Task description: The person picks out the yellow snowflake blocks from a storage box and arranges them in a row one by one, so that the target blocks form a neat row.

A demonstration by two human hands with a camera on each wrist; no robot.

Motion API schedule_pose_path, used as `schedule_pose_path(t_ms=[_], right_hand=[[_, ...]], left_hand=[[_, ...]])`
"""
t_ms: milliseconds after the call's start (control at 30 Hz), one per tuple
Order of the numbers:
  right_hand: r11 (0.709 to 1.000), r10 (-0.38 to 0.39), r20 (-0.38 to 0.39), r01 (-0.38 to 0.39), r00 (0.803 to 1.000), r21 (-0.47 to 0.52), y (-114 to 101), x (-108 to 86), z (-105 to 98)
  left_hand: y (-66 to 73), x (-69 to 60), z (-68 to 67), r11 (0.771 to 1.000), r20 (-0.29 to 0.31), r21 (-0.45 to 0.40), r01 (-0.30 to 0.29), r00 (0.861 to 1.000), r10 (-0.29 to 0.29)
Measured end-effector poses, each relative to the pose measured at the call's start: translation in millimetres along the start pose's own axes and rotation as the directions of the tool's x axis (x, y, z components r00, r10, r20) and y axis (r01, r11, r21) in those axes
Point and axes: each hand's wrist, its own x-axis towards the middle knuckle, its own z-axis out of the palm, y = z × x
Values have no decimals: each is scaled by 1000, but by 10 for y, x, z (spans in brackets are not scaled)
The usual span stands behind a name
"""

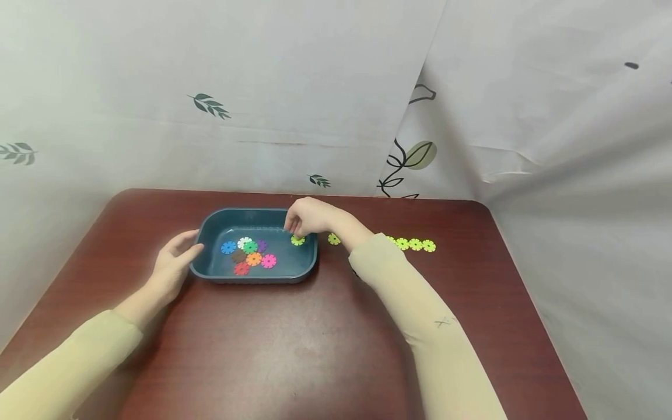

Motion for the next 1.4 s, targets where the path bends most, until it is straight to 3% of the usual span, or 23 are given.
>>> schedule_pose_path(t_ms=[200, 467, 733, 1000, 1400], right_hand=[[996, 65, 118, -56, 991, -74, -74, 85, -16], [989, 106, 181, -84, 978, -125, -126, 140, 52], [994, 42, 156, -26, 987, -103, -82, 141, 111], [995, -61, 23, 62, 998, -77, -21, 150, 180], [965, -51, -2, 49, 999, -257, -21, 187, 280]], left_hand=[[9, -5, 3, 1000, -7, 22, 16, 1000, -16], [-5, 1, 6, 1000, 12, -6, -15, 1000, 15], [-14, -5, 0, 999, 7, -35, -17, 1000, 18], [-21, 9, 4, 999, 4, -27, -26, 1000, 26], [-24, 12, -4, 999, 13, -26, -19, 1000, 20]])
